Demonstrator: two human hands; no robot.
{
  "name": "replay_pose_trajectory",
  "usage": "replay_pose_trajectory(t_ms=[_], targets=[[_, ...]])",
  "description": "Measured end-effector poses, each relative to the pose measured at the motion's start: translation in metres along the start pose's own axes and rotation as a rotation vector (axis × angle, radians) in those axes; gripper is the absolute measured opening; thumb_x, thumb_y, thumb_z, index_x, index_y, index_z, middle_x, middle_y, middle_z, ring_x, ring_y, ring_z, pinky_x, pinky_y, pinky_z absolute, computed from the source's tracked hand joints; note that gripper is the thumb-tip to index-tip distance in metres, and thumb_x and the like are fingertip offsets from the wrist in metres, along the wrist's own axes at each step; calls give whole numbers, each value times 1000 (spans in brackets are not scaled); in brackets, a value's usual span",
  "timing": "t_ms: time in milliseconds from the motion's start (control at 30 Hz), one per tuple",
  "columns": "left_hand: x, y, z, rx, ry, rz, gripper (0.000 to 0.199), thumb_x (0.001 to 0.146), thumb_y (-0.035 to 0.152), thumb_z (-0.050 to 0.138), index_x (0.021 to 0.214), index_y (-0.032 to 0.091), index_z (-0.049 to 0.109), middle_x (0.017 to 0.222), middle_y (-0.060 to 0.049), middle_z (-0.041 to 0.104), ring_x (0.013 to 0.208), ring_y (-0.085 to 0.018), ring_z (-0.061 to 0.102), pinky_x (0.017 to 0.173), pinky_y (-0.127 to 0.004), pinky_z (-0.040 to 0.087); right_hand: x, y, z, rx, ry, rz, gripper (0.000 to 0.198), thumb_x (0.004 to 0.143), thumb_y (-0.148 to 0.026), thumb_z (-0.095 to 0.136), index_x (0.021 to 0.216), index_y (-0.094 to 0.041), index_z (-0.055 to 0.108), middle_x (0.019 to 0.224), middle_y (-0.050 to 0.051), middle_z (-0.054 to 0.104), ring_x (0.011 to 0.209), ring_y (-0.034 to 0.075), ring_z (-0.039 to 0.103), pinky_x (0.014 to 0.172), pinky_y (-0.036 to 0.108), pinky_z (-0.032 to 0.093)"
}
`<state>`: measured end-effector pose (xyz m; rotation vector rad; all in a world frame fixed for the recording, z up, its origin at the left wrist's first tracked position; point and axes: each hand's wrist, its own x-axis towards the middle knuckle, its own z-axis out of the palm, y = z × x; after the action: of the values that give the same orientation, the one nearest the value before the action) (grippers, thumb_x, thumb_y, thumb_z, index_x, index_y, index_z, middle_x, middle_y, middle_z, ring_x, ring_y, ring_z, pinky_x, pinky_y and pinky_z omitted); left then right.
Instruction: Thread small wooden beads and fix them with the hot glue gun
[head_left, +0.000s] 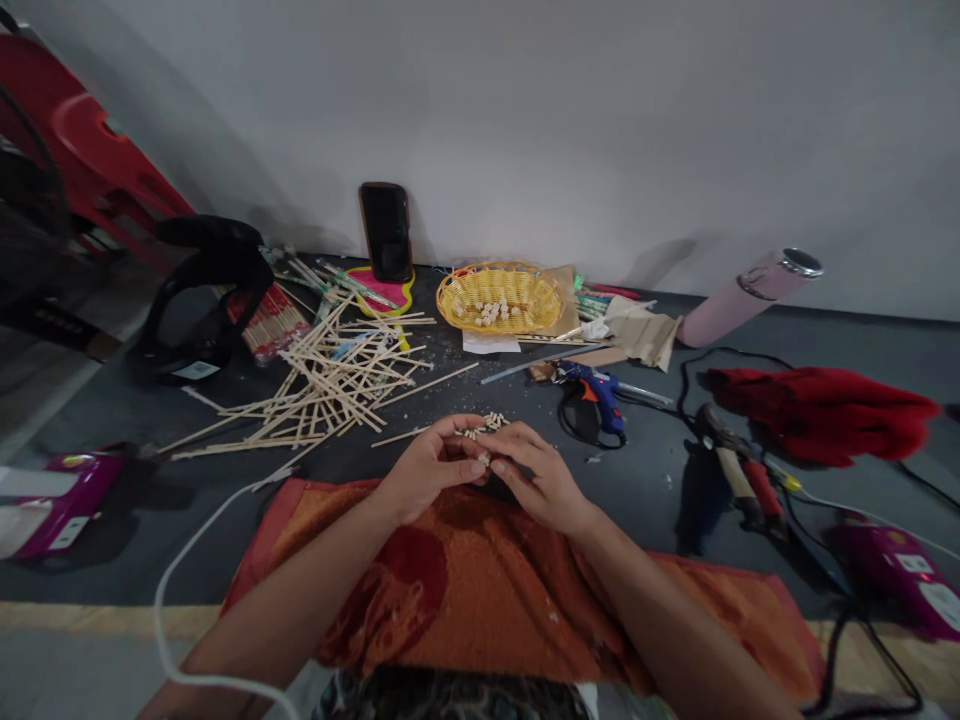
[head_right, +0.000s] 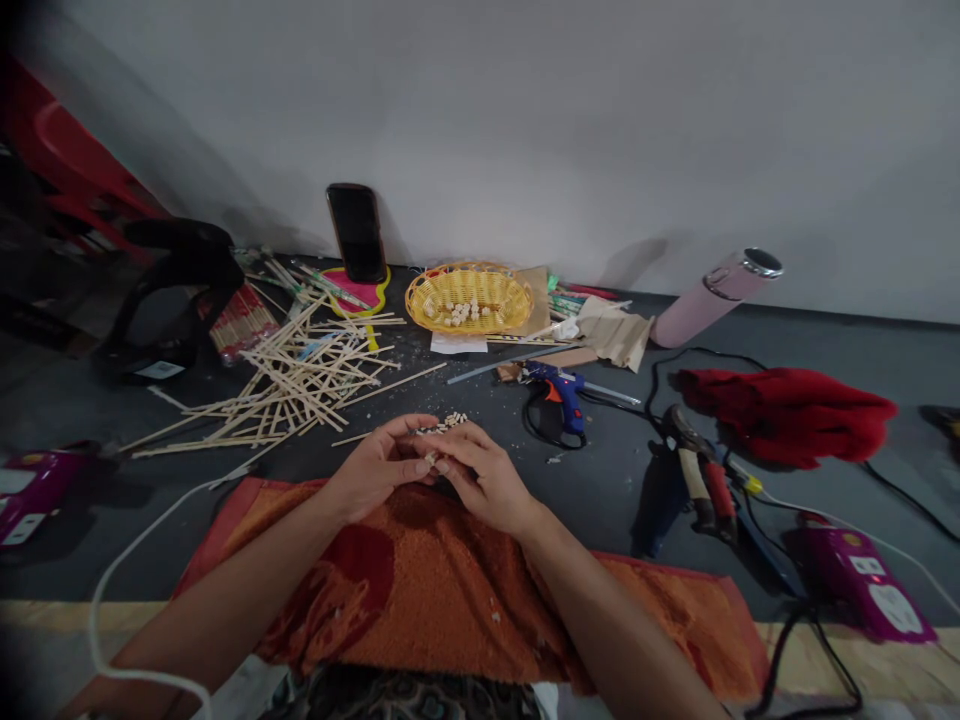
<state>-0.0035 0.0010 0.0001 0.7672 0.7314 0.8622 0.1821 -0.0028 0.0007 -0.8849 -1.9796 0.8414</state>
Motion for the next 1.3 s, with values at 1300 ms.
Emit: replay_pose_trajectory(t_ms=[1300], targets=[[-1,-1,-1,37,37,55,60,65,17,77,120,22,51,85,-1,62,76,-13,59,70,-25,47,-2,1,4,-56,19,35,26,78,-27,68,102,-22,60,94,6,60,85,17,57,73,30,50]])
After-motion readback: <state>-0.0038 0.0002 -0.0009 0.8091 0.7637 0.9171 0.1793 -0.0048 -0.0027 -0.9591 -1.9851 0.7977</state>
